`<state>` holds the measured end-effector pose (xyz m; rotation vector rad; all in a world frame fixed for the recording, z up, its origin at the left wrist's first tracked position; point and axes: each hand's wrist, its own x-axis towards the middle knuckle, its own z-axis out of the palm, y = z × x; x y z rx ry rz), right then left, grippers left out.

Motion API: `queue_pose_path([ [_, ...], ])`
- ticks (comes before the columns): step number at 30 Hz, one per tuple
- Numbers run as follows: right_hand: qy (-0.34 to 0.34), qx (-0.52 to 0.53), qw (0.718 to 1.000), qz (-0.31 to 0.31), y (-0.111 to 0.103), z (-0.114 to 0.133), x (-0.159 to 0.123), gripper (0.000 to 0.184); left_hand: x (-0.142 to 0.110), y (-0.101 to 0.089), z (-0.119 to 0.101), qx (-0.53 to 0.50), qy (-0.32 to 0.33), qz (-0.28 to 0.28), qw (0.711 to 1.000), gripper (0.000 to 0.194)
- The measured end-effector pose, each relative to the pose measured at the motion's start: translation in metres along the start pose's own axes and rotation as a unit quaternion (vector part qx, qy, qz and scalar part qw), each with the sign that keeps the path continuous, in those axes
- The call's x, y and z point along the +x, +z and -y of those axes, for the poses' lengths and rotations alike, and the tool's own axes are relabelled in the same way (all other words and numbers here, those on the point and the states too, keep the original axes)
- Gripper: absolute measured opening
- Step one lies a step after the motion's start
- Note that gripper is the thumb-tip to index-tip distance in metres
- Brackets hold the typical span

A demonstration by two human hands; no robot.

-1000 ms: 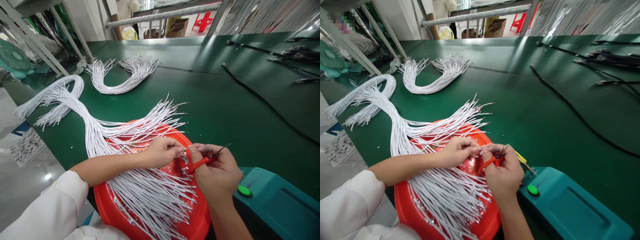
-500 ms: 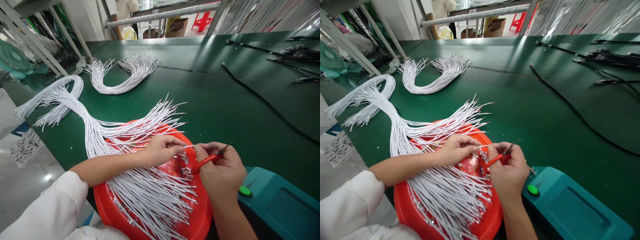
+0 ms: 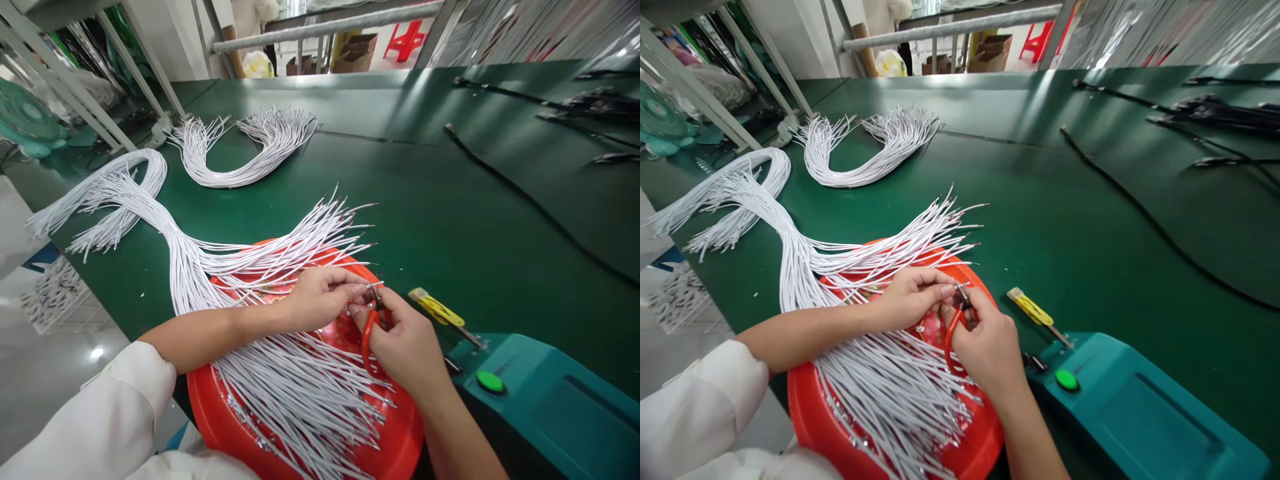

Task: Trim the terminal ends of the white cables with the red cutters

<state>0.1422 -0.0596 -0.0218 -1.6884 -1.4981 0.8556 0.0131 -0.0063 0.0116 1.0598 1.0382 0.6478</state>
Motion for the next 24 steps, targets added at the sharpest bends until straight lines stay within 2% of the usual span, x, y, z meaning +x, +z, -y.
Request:
queue_pose_path([
  [5,0.004,-0.010,1.000,-0.005,0.000,0.002,0.001,0.018,-0.001,0.000,0.002,-0.003,0.005,0.034,0.999,0.013],
  [13,-0.008,-0.009,1.000,-0.021,0.001,0.003,0.001,0.020,0.000,0.001,0.004,-0.032,-0.016,0.037,0.999,0.012],
  [24,0.006,0.016,0.999,0.027,0.000,0.000,0.002,0.020,0.000,-0.002,0.010,-0.006,0.017,0.031,0.999,0.014],
])
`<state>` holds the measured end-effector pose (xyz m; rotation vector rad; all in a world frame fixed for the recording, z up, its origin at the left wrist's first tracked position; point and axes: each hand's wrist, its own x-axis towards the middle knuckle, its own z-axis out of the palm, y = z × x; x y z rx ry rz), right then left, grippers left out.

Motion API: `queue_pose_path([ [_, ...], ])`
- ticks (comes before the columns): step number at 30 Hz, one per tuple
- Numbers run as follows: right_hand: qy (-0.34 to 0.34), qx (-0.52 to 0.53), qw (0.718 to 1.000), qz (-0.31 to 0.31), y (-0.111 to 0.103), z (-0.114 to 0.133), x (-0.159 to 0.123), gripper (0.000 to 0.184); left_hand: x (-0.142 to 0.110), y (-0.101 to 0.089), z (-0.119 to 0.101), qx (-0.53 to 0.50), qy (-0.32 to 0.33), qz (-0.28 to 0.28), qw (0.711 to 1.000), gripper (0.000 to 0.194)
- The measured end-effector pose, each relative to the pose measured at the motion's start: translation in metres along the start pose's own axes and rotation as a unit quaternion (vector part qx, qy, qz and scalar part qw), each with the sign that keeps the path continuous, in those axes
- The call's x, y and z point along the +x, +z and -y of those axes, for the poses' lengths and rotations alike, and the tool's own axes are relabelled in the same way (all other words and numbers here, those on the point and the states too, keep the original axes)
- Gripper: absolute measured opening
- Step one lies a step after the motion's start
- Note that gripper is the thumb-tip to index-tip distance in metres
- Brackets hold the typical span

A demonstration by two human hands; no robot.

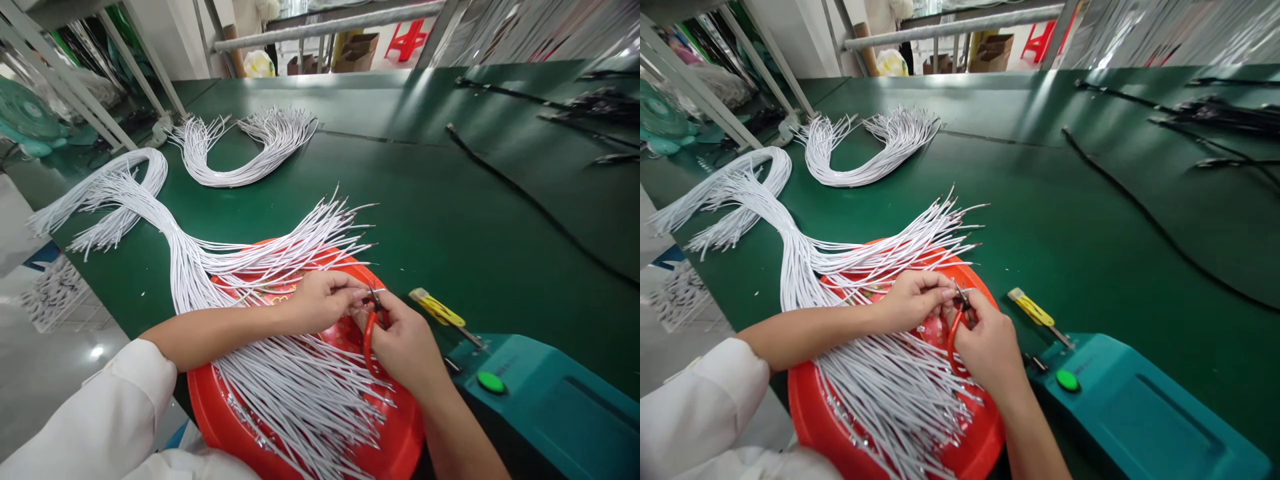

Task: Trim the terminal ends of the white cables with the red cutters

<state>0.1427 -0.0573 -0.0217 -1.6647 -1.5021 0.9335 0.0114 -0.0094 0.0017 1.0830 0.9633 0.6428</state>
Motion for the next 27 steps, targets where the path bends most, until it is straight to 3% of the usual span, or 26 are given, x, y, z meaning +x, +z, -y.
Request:
queue_pose_path([
  [6,0.010,0.084,0.996,0.001,0.000,-0.004,0.001,0.014,0.001,0.003,-0.005,-0.015,-0.006,-0.058,0.998,0.008],
  [8,0.021,0.141,0.988,-0.053,0.000,-0.003,0.001,0.016,0.002,0.003,-0.006,0.013,0.005,-0.073,0.997,0.008],
  [11,0.034,0.210,0.957,-0.196,0.003,0.001,0.001,0.021,0.001,0.001,-0.005,0.069,0.029,-0.064,0.995,0.010],
  [13,0.032,0.235,0.940,-0.245,0.005,0.004,0.000,0.023,0.001,0.000,-0.003,0.110,0.040,-0.050,0.992,0.014],
  [21,-0.011,0.127,0.957,-0.260,0.012,-0.002,-0.004,0.020,0.002,-0.005,0.012,0.242,0.094,-0.024,0.966,0.017],
  [27,-0.010,0.125,0.957,-0.263,0.013,-0.005,-0.003,0.018,0.001,-0.001,0.017,0.181,0.085,-0.045,0.979,0.019],
])
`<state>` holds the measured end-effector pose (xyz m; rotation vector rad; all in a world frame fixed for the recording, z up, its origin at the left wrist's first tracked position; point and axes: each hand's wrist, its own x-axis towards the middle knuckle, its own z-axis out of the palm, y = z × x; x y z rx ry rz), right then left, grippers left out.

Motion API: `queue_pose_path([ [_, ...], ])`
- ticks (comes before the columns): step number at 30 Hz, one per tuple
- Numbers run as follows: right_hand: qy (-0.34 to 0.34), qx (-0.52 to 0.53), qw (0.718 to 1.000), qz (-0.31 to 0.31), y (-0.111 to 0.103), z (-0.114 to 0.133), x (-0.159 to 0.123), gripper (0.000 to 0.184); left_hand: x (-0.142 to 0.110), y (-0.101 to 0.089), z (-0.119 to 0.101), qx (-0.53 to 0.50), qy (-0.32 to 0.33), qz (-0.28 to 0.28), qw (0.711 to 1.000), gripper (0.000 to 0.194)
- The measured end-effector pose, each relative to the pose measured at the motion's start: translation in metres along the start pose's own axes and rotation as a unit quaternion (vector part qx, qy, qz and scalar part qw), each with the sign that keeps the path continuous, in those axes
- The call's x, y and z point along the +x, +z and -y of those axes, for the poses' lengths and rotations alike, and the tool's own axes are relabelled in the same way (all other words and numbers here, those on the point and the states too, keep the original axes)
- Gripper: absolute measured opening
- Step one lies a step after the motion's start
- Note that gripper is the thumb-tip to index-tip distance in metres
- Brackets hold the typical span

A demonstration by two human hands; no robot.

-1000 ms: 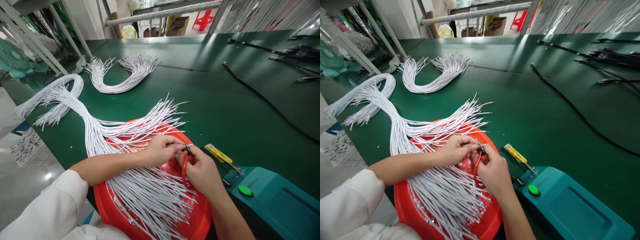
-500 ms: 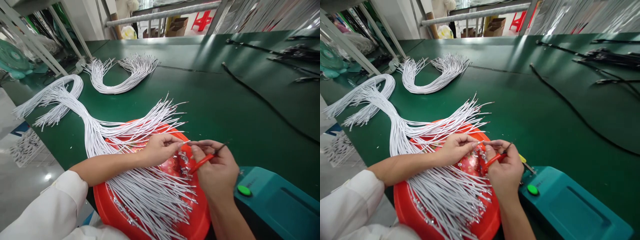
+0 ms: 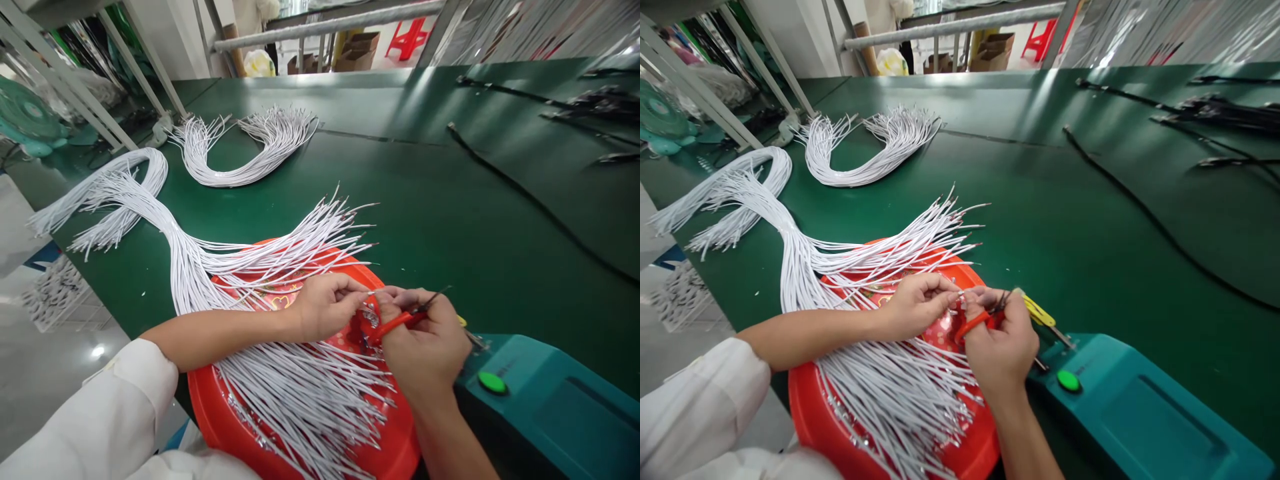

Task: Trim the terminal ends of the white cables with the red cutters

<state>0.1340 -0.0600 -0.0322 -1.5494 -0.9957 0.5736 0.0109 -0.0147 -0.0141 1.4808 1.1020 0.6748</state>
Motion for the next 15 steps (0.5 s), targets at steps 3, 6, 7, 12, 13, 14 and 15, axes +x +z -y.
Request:
queue_pose_path([
  [3,0.010,0.013,1.000,0.008,0.001,0.001,0.000,0.018,0.000,0.001,-0.003,-0.044,-0.012,-0.009,0.999,0.015],
  [6,0.021,0.053,0.998,0.003,0.002,0.003,0.001,0.019,0.002,0.000,-0.008,-0.072,-0.042,-0.002,0.997,0.013],
  [7,0.024,0.069,0.997,0.000,0.002,0.005,0.001,0.019,0.002,0.000,-0.008,-0.074,-0.047,-0.001,0.996,0.012],
  [12,0.036,0.123,0.992,-0.009,0.004,0.013,0.000,0.023,0.003,-0.001,-0.005,-0.063,-0.036,0.008,0.997,0.015],
  [13,0.038,0.127,0.991,-0.009,0.004,0.013,0.000,0.023,0.002,0.000,-0.004,-0.061,-0.034,0.010,0.998,0.015],
  [14,0.038,0.126,0.991,-0.009,0.004,0.013,0.000,0.023,0.002,0.000,-0.002,-0.061,-0.032,0.012,0.998,0.015],
  [15,0.035,0.122,0.992,-0.007,0.004,0.012,0.000,0.022,0.002,0.000,-0.001,-0.062,-0.031,0.014,0.997,0.014],
])
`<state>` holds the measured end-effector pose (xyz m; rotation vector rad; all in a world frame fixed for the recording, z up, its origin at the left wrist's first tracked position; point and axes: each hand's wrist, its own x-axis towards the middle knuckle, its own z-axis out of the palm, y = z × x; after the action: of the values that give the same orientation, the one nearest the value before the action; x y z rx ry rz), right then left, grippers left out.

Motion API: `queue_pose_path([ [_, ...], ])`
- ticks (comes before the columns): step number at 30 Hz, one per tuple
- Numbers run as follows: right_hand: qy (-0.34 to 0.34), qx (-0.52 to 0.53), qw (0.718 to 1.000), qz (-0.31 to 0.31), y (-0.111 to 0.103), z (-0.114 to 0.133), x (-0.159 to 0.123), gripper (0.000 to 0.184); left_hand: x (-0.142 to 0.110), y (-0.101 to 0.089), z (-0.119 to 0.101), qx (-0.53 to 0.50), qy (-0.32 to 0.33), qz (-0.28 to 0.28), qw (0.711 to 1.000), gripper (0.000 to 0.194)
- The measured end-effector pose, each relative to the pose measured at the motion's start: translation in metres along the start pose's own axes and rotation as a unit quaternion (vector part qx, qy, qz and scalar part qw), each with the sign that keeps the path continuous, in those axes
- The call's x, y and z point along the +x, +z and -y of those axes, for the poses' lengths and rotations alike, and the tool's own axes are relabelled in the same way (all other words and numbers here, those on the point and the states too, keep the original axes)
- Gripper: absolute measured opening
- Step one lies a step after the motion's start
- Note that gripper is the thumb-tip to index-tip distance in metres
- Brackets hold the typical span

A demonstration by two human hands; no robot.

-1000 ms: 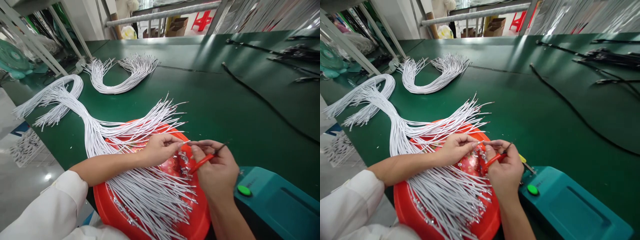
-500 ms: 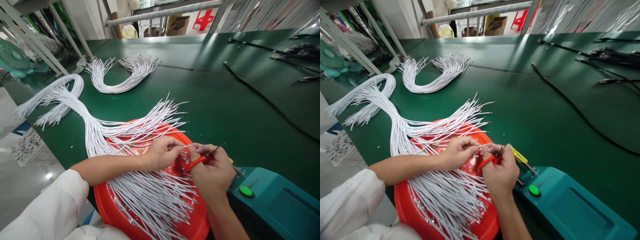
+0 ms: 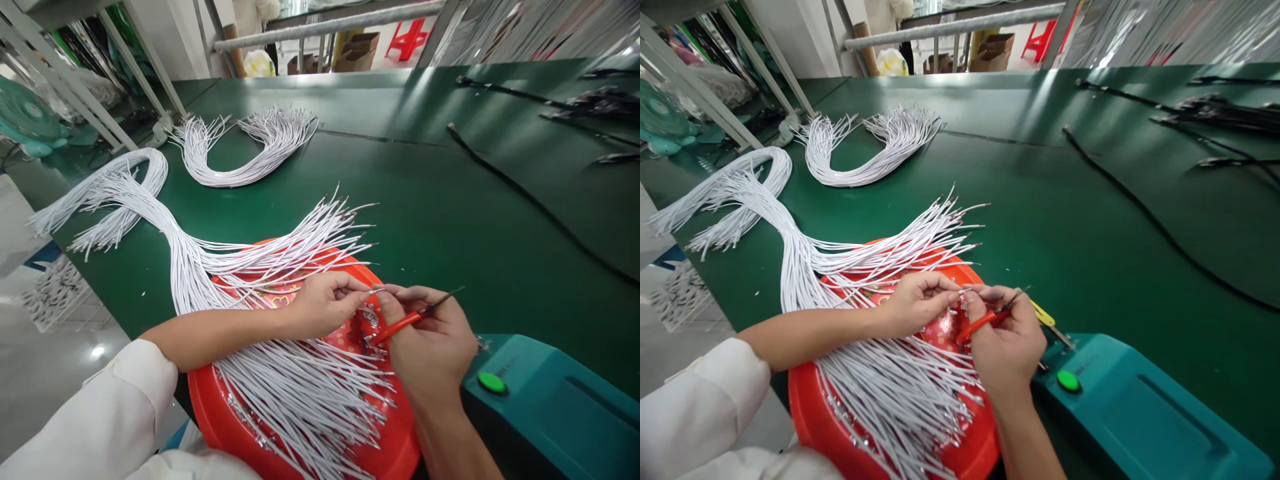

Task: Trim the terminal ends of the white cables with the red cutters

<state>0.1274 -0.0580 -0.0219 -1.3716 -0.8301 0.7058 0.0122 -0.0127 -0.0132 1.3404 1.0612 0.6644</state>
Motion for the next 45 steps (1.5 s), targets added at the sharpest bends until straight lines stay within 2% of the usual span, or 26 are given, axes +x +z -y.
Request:
queue_pose_path([
  [7,-0.030,-0.031,0.999,0.024,-0.005,-0.010,0.001,0.017,0.000,0.001,0.003,-0.036,-0.025,0.011,0.999,0.010],
  [17,-0.035,-0.024,0.999,0.031,-0.006,-0.005,0.004,0.017,0.003,-0.005,-0.010,-0.044,-0.031,0.053,0.997,0.011],
  [23,-0.022,0.000,1.000,0.023,-0.004,-0.004,0.003,0.019,0.002,-0.004,-0.008,-0.026,-0.028,0.037,0.999,0.008],
  [27,-0.015,0.001,1.000,0.008,-0.003,-0.004,0.002,0.020,0.002,-0.003,-0.008,-0.053,-0.040,0.035,0.997,0.007],
  [32,0.007,0.012,1.000,0.020,-0.003,-0.003,0.003,0.021,0.004,-0.005,-0.012,-0.087,-0.058,0.061,0.993,0.013],
  [41,0.070,0.069,0.995,0.013,-0.007,-0.006,0.006,0.028,0.005,-0.005,-0.018,-0.124,-0.113,0.046,0.985,0.013],
  [45,0.057,0.054,0.997,0.006,-0.006,-0.005,0.007,0.028,0.004,-0.003,-0.018,-0.127,-0.108,0.046,0.985,0.012],
])
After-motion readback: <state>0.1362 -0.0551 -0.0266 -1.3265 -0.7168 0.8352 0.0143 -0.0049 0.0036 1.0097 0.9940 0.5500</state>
